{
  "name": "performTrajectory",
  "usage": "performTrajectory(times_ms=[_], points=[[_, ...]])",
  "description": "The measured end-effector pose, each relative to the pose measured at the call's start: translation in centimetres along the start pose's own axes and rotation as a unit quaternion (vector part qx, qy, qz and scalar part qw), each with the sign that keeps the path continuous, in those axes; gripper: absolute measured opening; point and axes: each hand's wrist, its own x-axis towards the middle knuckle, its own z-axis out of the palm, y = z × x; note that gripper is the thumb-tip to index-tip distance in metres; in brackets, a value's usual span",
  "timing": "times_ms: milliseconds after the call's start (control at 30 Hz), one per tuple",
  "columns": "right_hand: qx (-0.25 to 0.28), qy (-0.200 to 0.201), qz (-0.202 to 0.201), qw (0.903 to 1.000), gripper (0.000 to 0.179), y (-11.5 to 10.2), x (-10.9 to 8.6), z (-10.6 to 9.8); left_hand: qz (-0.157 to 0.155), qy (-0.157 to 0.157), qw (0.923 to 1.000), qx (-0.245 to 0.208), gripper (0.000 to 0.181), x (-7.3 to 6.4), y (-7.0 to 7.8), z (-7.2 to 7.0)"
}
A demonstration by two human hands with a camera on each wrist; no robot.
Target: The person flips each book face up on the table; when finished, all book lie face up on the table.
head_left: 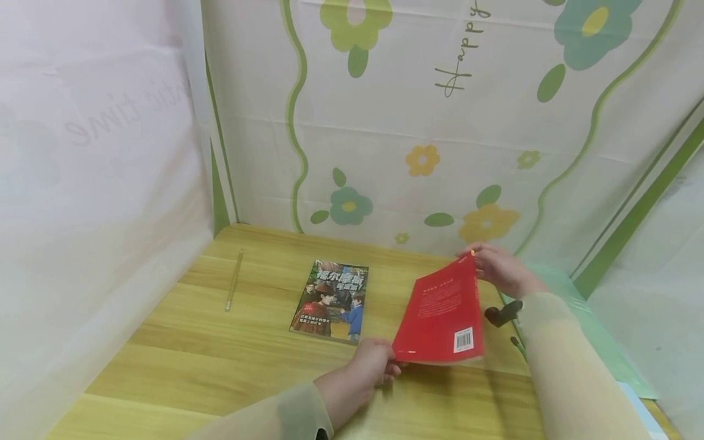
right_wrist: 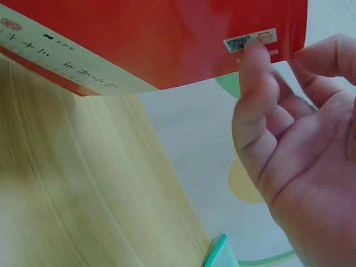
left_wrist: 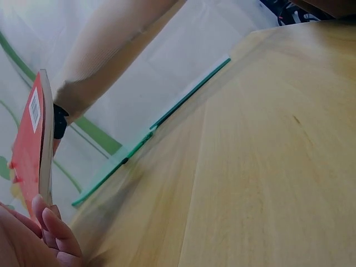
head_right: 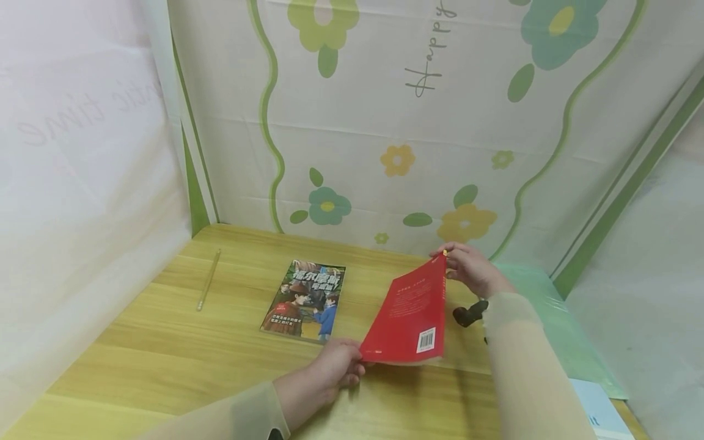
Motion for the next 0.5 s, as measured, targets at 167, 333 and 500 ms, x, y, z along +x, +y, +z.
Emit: performTrajectory(times_ms=[167,333,500], points=[[0.039,-0.023,-0.023,0.9987,0.027,-0.6,0.2,0.3,-0.007,-0.001,1.0000,0.003,0.023,-0.1,-0.1,0.1],[0.058,-0.025,-0.029,0.9976,0.022,-1.4,0.2,0.5,0.003,0.009,0.9998,-0.015,0.037,0.0,-0.1,0.4],[0.050,-0.017,-0.030,0.9981,0.021,-1.9,0.1,0.7,0.014,0.025,0.9991,-0.032,0.039,-0.1,-0.1,0.4]])
